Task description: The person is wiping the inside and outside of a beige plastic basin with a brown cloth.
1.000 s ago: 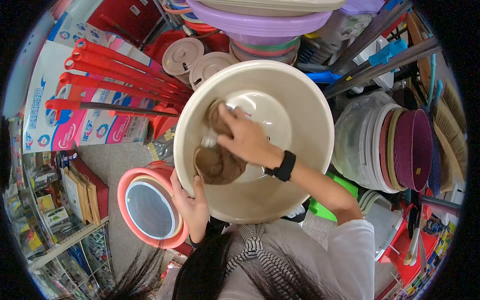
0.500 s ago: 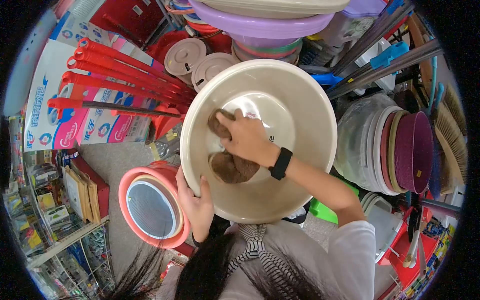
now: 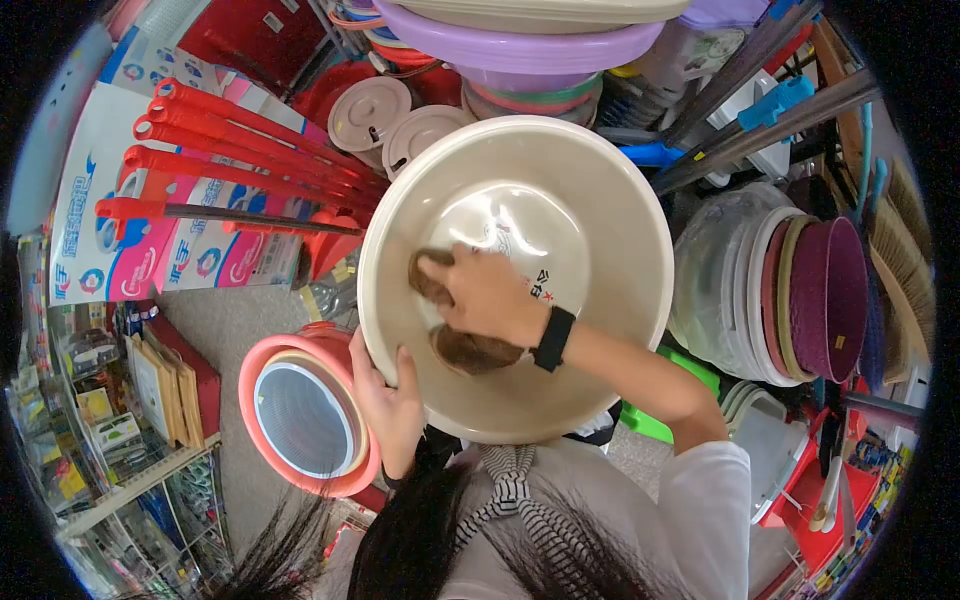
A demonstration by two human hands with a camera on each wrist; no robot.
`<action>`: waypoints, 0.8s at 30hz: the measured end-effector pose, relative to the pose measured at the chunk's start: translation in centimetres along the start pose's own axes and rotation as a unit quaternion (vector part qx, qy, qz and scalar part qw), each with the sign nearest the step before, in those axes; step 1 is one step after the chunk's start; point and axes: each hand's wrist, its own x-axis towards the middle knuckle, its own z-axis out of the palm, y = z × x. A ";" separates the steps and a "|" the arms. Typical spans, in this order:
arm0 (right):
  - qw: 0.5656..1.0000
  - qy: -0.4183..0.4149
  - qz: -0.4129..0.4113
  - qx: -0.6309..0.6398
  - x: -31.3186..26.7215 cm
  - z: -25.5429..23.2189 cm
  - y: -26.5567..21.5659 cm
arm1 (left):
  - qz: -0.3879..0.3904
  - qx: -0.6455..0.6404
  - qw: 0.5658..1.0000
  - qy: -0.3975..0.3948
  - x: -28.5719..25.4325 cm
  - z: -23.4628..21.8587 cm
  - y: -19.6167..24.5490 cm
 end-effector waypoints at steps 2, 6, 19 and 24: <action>0.998 -0.057 -0.025 -0.005 -1.2 0.2 -0.9 | 0.010 -0.044 0.999 0.006 0.3 0.3 0.0; 0.984 -0.170 -0.058 -0.001 -2.5 0.0 -1.0 | -0.007 -0.026 1.000 -0.008 0.8 -0.1 0.5; 0.976 -0.191 -0.104 -0.016 -3.7 0.6 -0.7 | 0.068 0.034 0.997 0.021 0.6 -0.2 -0.4; 0.919 -0.332 -0.153 -0.145 -6.7 -0.2 0.9 | 0.058 0.039 0.998 -0.009 -0.1 -0.2 -0.8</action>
